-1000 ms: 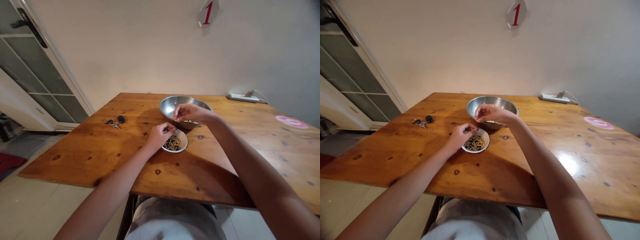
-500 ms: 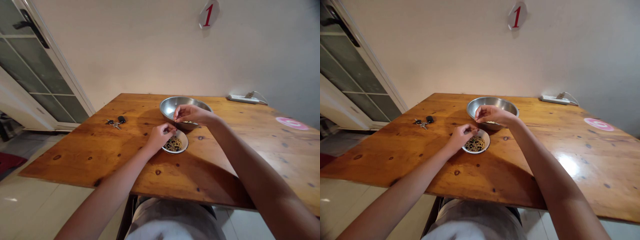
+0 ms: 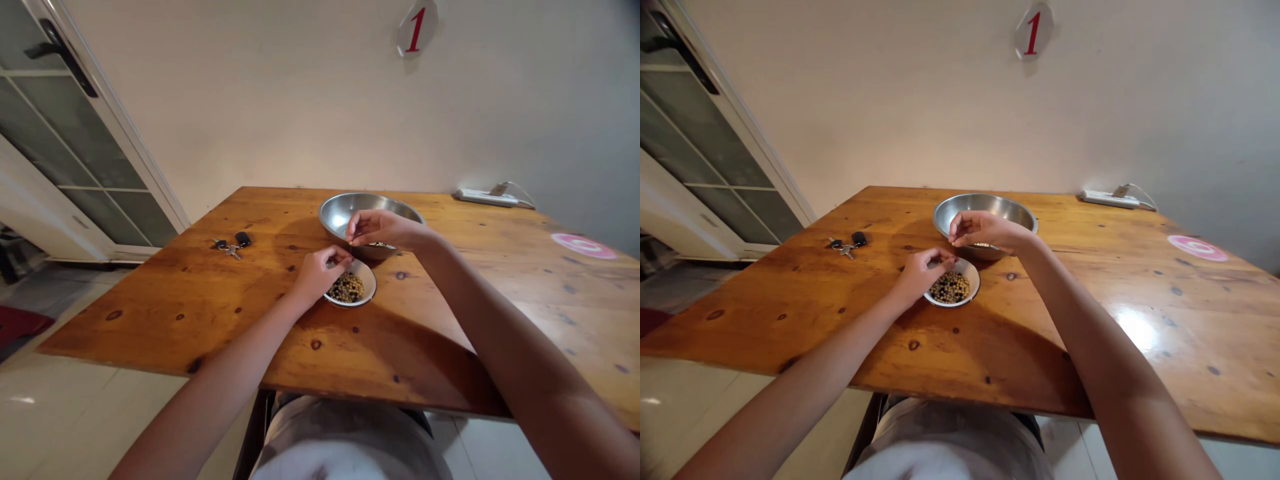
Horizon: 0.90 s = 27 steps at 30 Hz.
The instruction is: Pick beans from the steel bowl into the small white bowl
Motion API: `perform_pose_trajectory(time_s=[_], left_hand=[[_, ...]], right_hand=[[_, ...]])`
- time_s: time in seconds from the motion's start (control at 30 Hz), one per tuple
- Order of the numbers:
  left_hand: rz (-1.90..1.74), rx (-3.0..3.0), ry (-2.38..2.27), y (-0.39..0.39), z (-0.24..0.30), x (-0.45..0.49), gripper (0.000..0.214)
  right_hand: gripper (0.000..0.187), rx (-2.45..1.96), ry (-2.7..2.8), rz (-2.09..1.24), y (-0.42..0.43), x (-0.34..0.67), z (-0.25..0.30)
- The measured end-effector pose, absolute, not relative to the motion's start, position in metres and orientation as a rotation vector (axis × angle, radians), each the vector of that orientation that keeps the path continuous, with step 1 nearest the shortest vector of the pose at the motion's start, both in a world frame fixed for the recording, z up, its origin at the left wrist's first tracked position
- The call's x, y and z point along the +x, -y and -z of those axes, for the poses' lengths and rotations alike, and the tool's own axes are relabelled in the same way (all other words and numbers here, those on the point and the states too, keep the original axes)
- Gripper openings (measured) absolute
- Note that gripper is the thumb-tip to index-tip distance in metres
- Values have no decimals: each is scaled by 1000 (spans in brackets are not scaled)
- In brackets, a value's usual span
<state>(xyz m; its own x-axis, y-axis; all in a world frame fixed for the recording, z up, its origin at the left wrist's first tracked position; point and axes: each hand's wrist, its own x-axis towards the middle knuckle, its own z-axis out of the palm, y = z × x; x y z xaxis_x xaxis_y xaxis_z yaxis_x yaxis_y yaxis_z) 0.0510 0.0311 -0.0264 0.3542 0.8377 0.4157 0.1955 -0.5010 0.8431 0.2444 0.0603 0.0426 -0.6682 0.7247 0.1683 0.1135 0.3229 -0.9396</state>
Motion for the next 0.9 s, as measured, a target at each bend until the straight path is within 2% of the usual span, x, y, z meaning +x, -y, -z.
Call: perform_pose_trajectory(time_s=[0.23, 0.43, 0.63, 0.9], left_hand=[[-1149, 1932, -907, -29, 24, 50, 18], [-1166, 1961, -941, -28, 22, 50, 17], [-1231, 2087, -987, -27, 21, 47, 12], [-1168, 2125, -1046, -28, 20, 45, 19]], right_hand=[[26, -796, 2116, -1403, -57, 240, -46], [15, -891, 2345, -1123, -60, 239, -46], [13, -810, 2364, -1069, -62, 238, -45], [13, -842, 2286, -996, -53, 230, -40]])
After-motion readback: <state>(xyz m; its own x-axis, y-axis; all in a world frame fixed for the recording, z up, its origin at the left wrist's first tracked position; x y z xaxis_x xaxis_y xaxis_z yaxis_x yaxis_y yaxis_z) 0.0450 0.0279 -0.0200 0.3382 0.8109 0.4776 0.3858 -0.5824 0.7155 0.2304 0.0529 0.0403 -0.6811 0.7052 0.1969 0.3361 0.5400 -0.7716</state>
